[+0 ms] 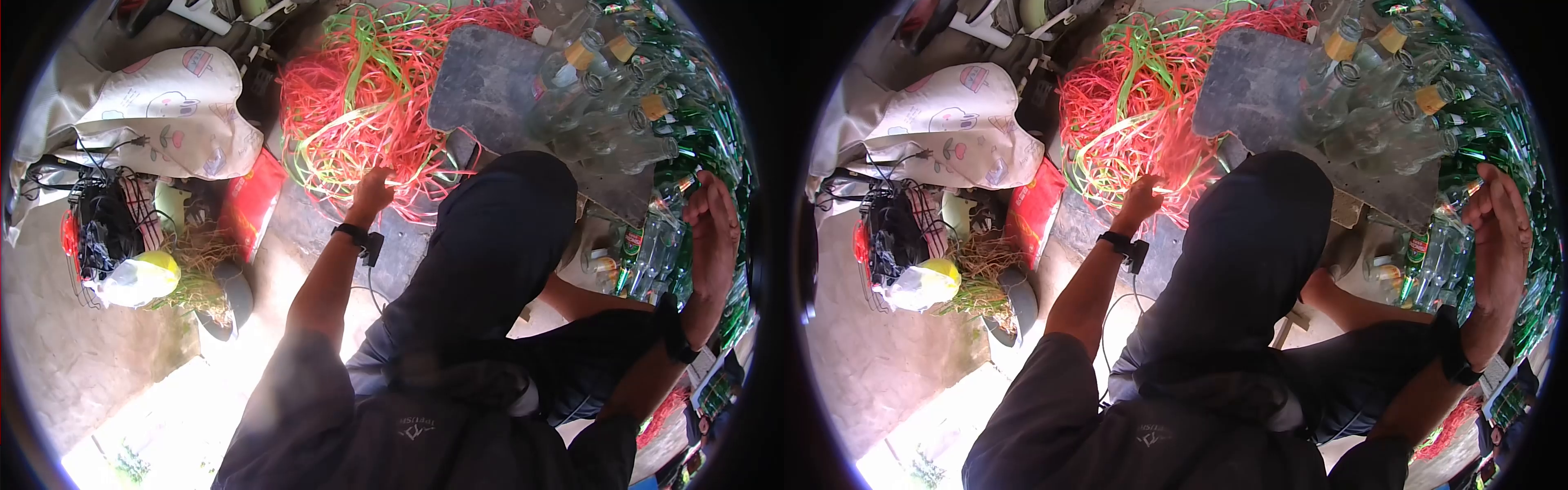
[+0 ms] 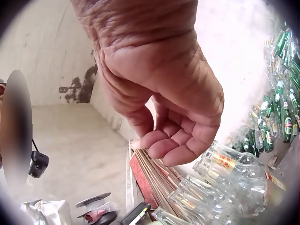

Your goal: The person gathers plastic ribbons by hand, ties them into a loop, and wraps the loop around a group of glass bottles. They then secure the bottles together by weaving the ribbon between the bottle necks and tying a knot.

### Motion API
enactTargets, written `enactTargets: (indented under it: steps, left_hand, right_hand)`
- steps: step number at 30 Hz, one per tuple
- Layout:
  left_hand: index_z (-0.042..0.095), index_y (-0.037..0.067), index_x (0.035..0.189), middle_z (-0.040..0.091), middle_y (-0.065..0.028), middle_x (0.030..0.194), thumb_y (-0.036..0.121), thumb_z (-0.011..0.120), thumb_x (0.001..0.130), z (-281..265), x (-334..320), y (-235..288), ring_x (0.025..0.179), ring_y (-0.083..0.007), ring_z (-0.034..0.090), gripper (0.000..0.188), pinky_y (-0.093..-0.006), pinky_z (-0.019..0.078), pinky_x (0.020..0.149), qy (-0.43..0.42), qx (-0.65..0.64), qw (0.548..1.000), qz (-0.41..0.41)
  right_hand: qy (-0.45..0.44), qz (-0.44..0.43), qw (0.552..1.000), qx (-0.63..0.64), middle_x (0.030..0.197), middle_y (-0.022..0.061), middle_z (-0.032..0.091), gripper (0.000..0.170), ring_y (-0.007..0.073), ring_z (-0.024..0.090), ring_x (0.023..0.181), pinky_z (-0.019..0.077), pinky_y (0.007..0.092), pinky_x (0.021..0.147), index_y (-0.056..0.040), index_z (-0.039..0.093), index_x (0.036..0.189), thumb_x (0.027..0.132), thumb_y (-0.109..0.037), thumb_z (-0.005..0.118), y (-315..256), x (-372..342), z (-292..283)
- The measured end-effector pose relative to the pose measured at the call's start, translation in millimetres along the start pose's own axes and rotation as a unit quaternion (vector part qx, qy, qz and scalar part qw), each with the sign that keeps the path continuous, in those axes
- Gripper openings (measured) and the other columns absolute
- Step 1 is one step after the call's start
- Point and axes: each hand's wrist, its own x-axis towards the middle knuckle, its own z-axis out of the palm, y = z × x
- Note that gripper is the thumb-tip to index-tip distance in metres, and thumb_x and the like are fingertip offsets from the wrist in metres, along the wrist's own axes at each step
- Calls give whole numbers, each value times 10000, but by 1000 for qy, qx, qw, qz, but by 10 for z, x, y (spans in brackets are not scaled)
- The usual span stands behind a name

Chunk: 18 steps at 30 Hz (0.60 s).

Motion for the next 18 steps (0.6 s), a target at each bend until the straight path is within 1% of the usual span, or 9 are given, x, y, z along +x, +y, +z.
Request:
enactTargets:
  steps: [2, 3, 5, 6, 7, 8, 11, 13, 18]
  left_hand:
    - [702, 117, 1158, 689, -167, 1148, 69, 649, 766, 88, -45, 71, 1063, -375, 668, 398, -483, 542, 892, -18, 28, 999, -24]
    - [702, 117, 1158, 689, -167, 1148, 69, 649, 766, 137, -54, 103, 1063, -375, 668, 398, -483, 542, 892, -17, 27, 999, -25]
    - [679, 139, 1198, 661, -161, 1184, 54, 601, 788, 225, -60, 164, 1074, -386, 659, 426, -499, 538, 890, -35, 39, 998, -41]
    - [667, 151, 1218, 647, -158, 1202, 47, 577, 799, 261, -52, 191, 1079, -391, 655, 441, -507, 536, 888, -44, 45, 997, -49]
    - [656, 80, 1218, 651, -184, 1222, 61, 639, 796, 290, -38, 213, 1116, -387, 637, 423, -479, 528, 922, -57, 51, 995, -70]
    - [656, 80, 1218, 651, -184, 1222, 61, 639, 796, 309, -30, 227, 1116, -387, 637, 423, -479, 528, 922, -57, 51, 995, -70]
    - [655, 79, 1185, 651, -191, 1197, 77, 651, 805, 358, -36, 272, 1095, -393, 639, 379, -495, 529, 899, -50, 63, 994, -76]
    - [663, 85, 1143, 659, -190, 1147, 93, 668, 815, 348, -33, 317, 1055, -402, 646, 328, -505, 532, 874, -33, 72, 994, -81]
    - [690, 97, 1071, 672, -182, 1067, 112, 679, 829, 298, -61, 267, 1003, -401, 662, 243, -503, 540, 836, -29, 82, 993, -77]
  right_hand:
    - [-3, -1, 1000, 2, 866, -18, 485, 358, 88, 481, 827, 423, 273, 754, 48, 596, 1315, 1061, -200, 550, -11, -11, 25]
    - [-2, 3, 1000, 2, 866, -17, 486, 358, 87, 481, 824, 421, 271, 752, 47, 595, 1315, 1062, -201, 547, -16, -9, 29]
    - [-2, 7, 1000, 1, 867, -17, 487, 358, 86, 480, 822, 420, 269, 751, 47, 594, 1316, 1064, -202, 544, -27, -10, 35]
    - [-2, 7, 1000, 1, 862, -10, 503, 364, 94, 501, 804, 430, 267, 753, 49, 597, 1312, 1059, -208, 553, -33, -15, 39]
    - [-2, 8, 1000, 1, 857, -4, 519, 371, 102, 523, 786, 440, 265, 756, 52, 599, 1309, 1054, -215, 562, -37, -17, 42]
    - [-3, 7, 1000, 1, 857, -4, 519, 371, 102, 523, 786, 440, 265, 756, 52, 599, 1309, 1054, -215, 562, -36, -21, 52]
    - [-7, -3, 1000, 5, 850, -5, 518, 367, 104, 519, 779, 438, 263, 759, 53, 598, 1306, 1058, -213, 551, -28, -46, 97]
    - [-4, -7, 1000, -21, 839, -7, 519, 367, 105, 520, 775, 439, 261, 760, 55, 599, 1303, 1062, -215, 541, -19, -56, 113]
    - [-22, -8, 1000, -20, 823, -7, 525, 371, 104, 527, 767, 442, 262, 759, 57, 598, 1301, 1063, -221, 537, 0, -60, 108]
